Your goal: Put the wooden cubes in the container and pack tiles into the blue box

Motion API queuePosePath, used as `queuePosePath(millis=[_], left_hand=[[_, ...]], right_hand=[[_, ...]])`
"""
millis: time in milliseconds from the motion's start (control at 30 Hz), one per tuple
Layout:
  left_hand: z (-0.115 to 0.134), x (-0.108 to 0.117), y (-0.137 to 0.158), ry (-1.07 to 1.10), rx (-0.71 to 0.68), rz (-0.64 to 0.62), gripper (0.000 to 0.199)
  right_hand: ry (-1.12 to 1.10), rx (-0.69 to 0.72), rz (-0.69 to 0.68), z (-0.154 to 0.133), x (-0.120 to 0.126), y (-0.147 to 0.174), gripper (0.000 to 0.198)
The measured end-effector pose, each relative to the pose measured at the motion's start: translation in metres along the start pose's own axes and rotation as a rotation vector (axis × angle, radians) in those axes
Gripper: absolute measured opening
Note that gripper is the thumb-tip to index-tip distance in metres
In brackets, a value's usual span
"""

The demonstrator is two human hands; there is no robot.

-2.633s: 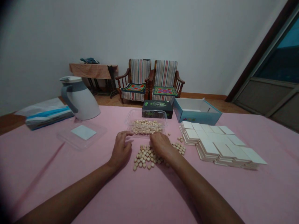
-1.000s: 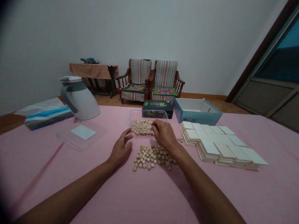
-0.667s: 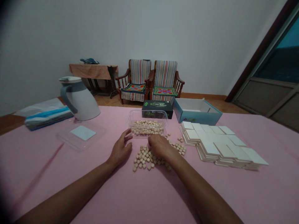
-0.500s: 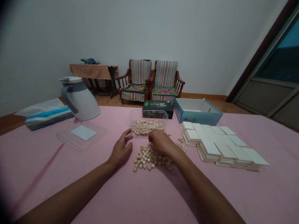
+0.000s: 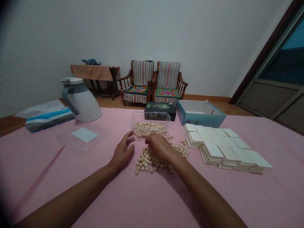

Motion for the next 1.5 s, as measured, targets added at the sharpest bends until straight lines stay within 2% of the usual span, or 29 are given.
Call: queuePosePath(millis=[200, 367, 467, 633, 700, 800, 1000, 1100, 1233, 1367, 1433, 1500], left_hand=[[0.001, 0.001, 0.001, 0.000, 0.007, 0.015, 0.062], [0.000, 0.001, 0.000, 0.003, 0.012, 0.002, 0.064], [0.000, 0.001, 0.000, 0.003, 0.014, 0.005, 0.065], [-0.001, -0.001, -0.001, 0.010, 0.004, 0.003, 0.064], [-0.001, -0.001, -0.001, 0.004, 0.005, -0.002, 0.064], [0.000, -0.001, -0.002, -0.013, 0.006, -0.001, 0.064], [0.001, -0.002, -0.002, -0.017, 0.010, -0.021, 0.062], [0.000, -0.002, -0.002, -0.021, 0.023, -0.019, 0.063], [-0.001, -0.003, -0.002, -0.002, 0.010, -0.013, 0.064], [-0.002, -0.002, -0.001, 0.000, -0.003, -0.010, 0.064], [-0.002, -0.002, -0.001, -0.004, -0.007, -0.010, 0.063], [-0.002, -0.001, -0.001, -0.011, -0.006, -0.009, 0.063]], right_hand=[[0.084, -0.110, -0.122, 0.006, -0.030, -0.001, 0.020], [0.021, -0.084, -0.086, 0.007, -0.027, -0.001, 0.018], [0.002, -0.071, 0.049, 0.004, -0.006, -0.002, 0.014], [0.035, -0.074, 0.504, 0.013, 0.051, 0.003, 0.021], [0.032, -0.064, 0.587, 0.017, 0.060, 0.007, 0.025], [0.018, -0.047, 0.492, 0.016, 0.050, 0.005, 0.022], [0.018, 0.123, 0.005, -0.013, -0.015, -0.007, 0.023], [0.080, 0.119, -0.118, -0.018, -0.032, -0.006, 0.022], [0.076, -0.002, -0.153, -0.013, -0.035, -0.003, 0.026], [0.008, -0.023, -0.136, -0.013, -0.029, -0.001, 0.025], [-0.008, -0.018, -0.086, -0.011, -0.020, -0.001, 0.024], [-0.033, -0.005, 0.023, -0.007, -0.004, -0.002, 0.023]])
Point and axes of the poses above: each hand's wrist, its own y-axis away from the middle knuckle, its own x-axis out of the back of the hand, z = x × y, the point moved 6 cm from there along -y, towards the middle knuckle, and after that the axes turned 8 degrees about x, right-handed, at the moved point
